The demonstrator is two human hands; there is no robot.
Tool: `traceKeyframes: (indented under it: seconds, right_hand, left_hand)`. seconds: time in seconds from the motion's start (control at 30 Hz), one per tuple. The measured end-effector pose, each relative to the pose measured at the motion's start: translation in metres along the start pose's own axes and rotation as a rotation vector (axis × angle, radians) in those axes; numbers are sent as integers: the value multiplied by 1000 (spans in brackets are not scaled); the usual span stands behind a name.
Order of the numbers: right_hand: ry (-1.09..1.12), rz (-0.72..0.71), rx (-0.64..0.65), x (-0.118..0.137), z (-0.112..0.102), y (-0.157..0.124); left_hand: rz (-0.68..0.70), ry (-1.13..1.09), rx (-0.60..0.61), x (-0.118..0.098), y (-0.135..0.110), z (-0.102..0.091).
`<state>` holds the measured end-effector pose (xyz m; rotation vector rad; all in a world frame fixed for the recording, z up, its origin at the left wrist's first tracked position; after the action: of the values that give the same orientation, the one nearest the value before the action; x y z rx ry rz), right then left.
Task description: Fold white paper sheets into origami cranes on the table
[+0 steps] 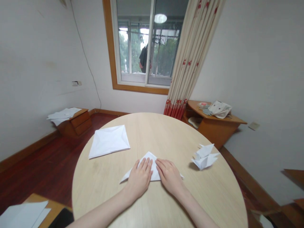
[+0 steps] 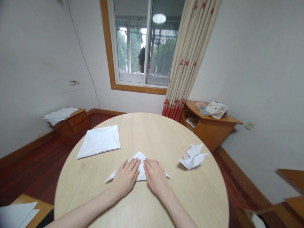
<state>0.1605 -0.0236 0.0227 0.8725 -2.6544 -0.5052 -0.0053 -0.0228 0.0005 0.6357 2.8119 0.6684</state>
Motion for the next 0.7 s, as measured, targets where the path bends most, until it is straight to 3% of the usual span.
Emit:
traceKeyframes:
  seconds: [0.23, 0.47, 0.7]
  right_hand:
    - [-38, -35, 116, -2, 7, -1]
    - [-68, -15, 179, 4, 7, -1]
    - [-90, 10, 223, 6, 5, 1]
  left_hand:
    - [6, 0, 46, 6, 0, 4]
    - [14, 7, 81, 7, -1, -6]
    - [65, 107, 42, 4, -2, -8]
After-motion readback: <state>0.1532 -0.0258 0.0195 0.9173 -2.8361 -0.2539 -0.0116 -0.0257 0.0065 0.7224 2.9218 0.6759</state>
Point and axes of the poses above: each hand's wrist, its own y-axis towards the middle knuckle, its own z-axis out of the palm, x = y × z, the point moved 1 cm from there along y, towards the middle knuckle, and after that the axes turned 9 degrees about -z, right-handed, at the moved point
